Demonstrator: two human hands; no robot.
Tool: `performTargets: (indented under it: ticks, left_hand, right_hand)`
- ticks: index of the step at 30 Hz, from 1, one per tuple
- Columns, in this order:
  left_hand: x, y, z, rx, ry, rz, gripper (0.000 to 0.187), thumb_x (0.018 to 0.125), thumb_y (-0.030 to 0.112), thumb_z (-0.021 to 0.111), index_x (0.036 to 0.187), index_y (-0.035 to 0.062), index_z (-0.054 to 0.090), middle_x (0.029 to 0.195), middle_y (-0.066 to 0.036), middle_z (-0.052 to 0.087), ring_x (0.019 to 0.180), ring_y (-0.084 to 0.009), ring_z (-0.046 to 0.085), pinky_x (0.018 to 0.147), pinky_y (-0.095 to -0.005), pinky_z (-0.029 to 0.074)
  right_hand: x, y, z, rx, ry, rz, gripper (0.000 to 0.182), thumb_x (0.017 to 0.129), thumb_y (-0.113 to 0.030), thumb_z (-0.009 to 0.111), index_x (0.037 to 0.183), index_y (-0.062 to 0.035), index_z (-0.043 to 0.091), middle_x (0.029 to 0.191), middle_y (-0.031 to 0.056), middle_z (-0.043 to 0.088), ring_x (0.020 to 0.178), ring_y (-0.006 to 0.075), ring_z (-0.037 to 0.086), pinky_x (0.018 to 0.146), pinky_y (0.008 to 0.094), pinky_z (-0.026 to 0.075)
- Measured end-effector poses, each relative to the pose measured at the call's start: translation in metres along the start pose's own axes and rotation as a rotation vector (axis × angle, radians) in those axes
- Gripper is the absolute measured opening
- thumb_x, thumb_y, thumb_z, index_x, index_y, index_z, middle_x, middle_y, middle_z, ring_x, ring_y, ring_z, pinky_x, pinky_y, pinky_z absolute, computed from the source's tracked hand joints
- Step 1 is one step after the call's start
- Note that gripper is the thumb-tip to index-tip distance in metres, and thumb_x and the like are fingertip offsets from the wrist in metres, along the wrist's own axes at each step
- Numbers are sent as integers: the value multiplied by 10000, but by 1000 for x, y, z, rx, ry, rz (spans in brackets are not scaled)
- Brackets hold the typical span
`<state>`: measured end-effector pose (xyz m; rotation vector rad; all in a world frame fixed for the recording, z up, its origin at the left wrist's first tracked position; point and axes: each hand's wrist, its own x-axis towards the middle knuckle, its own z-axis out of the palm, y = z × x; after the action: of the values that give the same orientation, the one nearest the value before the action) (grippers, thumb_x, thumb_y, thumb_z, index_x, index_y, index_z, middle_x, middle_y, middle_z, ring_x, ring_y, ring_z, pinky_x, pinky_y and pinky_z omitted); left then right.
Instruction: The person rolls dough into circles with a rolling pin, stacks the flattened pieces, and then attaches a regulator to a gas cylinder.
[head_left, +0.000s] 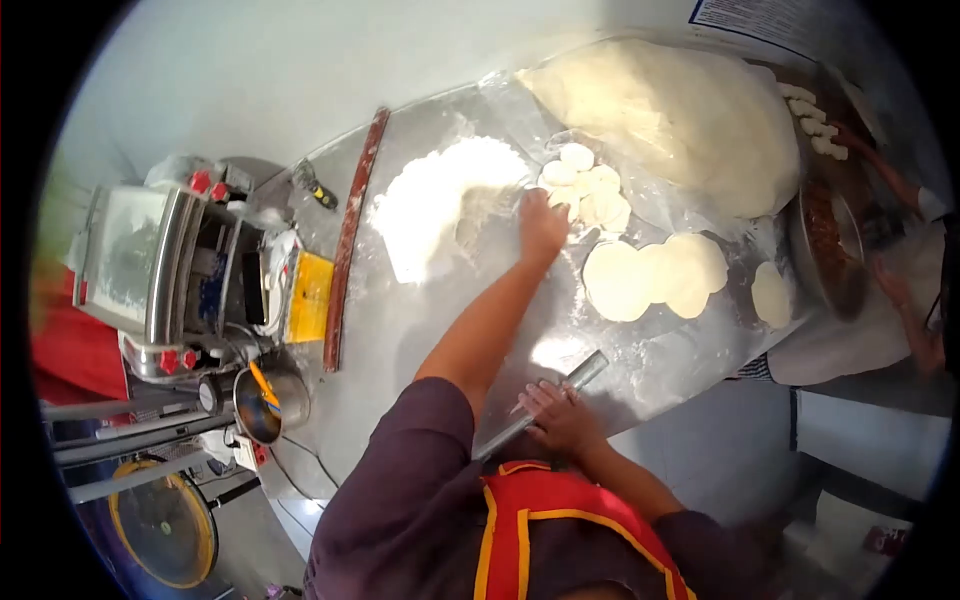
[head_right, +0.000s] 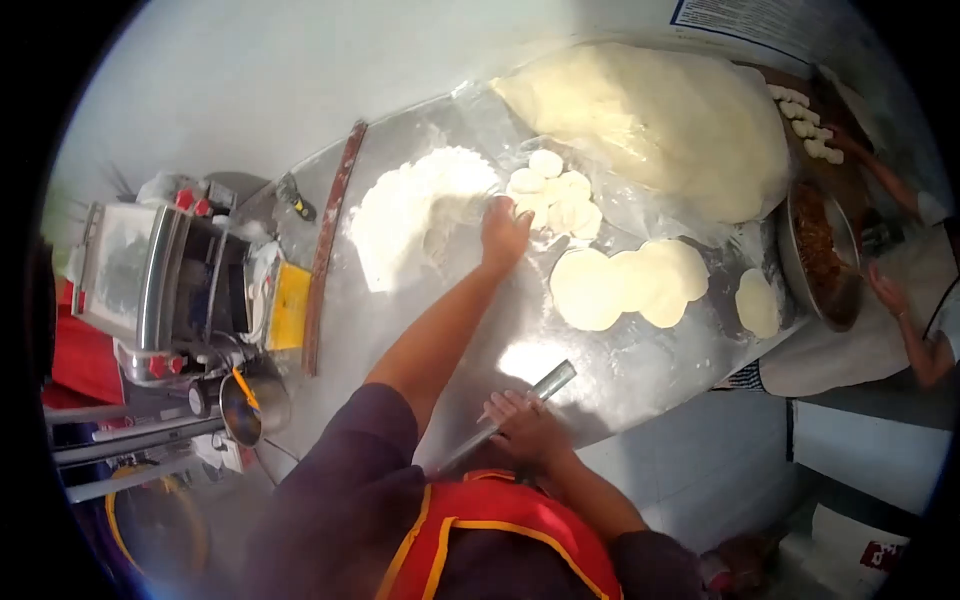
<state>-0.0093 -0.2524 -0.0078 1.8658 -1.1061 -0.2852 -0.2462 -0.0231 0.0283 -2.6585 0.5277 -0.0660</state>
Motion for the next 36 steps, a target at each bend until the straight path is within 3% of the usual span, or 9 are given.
performTargets:
  ticks: [3,7,10,13,19,26,31,35,36]
  left_hand:
    - [21,1,10,138,-90,-216,431,810,288,707,1061,-44,594,1112,-244,614,1074,-381,583,902,-457,462]
    - [15,-2,-14,154,-322,-272,421,830,330,674,1064,-9,587,1014,-231,642,939,-393,624,834,-490,466]
    - [6,14,-72,246,-186,-290,411,871,345,619,1058,-20,594,1033,-238,646,953,-398,629,823,-475,487]
    - [13,-10,-116,620,-150,-23,297,895,188,548,1124,1,581,1239,-184,572,1160,-346,536,934,-432,447]
    - [-22,-54,-99,458,-198,294,341,911,103,457,1219,-7,553,1285,-220,540,1223,-373,485,1041,-426,393]
    - [-197,-24,-165,279,-215,295,392,847,109,623,1222,23,545,1175,-169,569,1114,-365,532,1000,-460,410]
    - [-191,-10,-176,249,-169,276,463,838,130,639,1266,16,503,1310,-194,500,1242,-382,459,1047,-466,374]
    - [-177,-10,-131,561,-462,338,585,935,336,534,1417,36,392,1508,-174,331,1415,-341,279,1155,-493,205]
    - [-175,-4,-124,633,-517,246,607,960,408,467,1456,73,363,1549,-161,274,1451,-325,209,1174,-512,125]
  right_hand:
    - [-2,3,6,-7,135,-27,575,867,-440,603,1368,-185,480,1420,45,443,1330,238,407,1093,518,312]
    - [6,-2,-9,15,-4,38,562,867,-442,600,1355,-184,496,1414,42,454,1317,237,414,1099,506,304]
    - [9,-1,-12,35,-6,25,572,864,-440,598,1361,-178,496,1416,42,455,1313,239,409,1108,509,284]
    - [10,-2,-14,58,1,12,589,874,-411,590,1377,-126,476,1425,81,461,1322,250,411,1111,498,281]
    - [5,0,-2,15,110,-24,565,863,-409,605,1346,-135,501,1384,69,483,1292,248,429,1105,497,293]
    - [5,3,4,-22,173,-49,545,855,-423,607,1306,-127,534,1366,64,499,1257,244,456,1099,497,301]
    - [4,6,10,-49,222,-82,511,852,-431,609,1256,-120,568,1348,65,512,1252,243,461,1089,497,308]
    - [5,12,10,-57,215,-95,514,843,-437,619,1247,-122,572,1328,69,518,1242,241,461,1080,500,317]
    - [5,13,10,-62,221,-101,516,841,-437,622,1247,-122,571,1323,71,519,1237,243,462,1078,501,319]
